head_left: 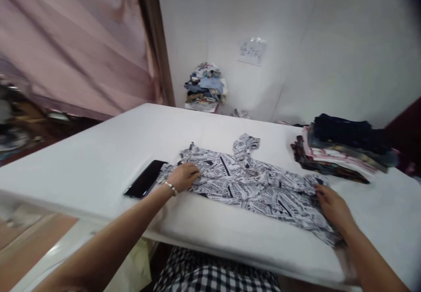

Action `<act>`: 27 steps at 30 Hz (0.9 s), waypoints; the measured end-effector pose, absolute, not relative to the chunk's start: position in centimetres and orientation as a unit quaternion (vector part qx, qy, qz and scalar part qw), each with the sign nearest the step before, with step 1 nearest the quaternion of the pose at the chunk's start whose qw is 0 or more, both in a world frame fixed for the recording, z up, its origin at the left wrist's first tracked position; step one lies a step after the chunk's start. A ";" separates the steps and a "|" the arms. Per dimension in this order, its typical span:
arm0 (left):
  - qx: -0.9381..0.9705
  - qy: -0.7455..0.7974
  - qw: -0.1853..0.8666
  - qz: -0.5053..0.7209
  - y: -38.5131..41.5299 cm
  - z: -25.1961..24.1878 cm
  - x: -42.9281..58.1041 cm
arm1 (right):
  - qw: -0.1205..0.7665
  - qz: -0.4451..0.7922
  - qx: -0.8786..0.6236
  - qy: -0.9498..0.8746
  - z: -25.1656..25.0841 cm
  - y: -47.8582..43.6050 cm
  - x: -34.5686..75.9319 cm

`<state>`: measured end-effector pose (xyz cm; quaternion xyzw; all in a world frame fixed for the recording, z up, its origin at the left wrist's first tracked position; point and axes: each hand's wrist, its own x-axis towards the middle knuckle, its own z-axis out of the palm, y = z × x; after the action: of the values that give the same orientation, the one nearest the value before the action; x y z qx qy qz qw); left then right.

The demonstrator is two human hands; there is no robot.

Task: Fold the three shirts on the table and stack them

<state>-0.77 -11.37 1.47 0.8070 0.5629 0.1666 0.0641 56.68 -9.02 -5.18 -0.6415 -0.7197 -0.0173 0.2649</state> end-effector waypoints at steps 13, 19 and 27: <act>0.714 0.693 -0.016 0.103 -5.3 1.8 0.6 | 0.261 -0.005 -0.519 -0.814 -1.4 -9.2 48.4; 0.631 0.774 -0.018 0.053 -4.8 1.9 -1.6 | 0.150 0.020 -0.543 -0.826 -5.4 -10.2 47.1; 0.720 0.678 -0.012 0.145 -0.1 5.3 4.8 | 0.159 0.042 -0.550 -0.819 -4.4 -10.7 46.6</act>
<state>4.83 -0.14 5.31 0.7202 0.6784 0.1449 -0.0115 46.60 -10.75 -4.39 -0.5497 -0.8191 0.0420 0.1586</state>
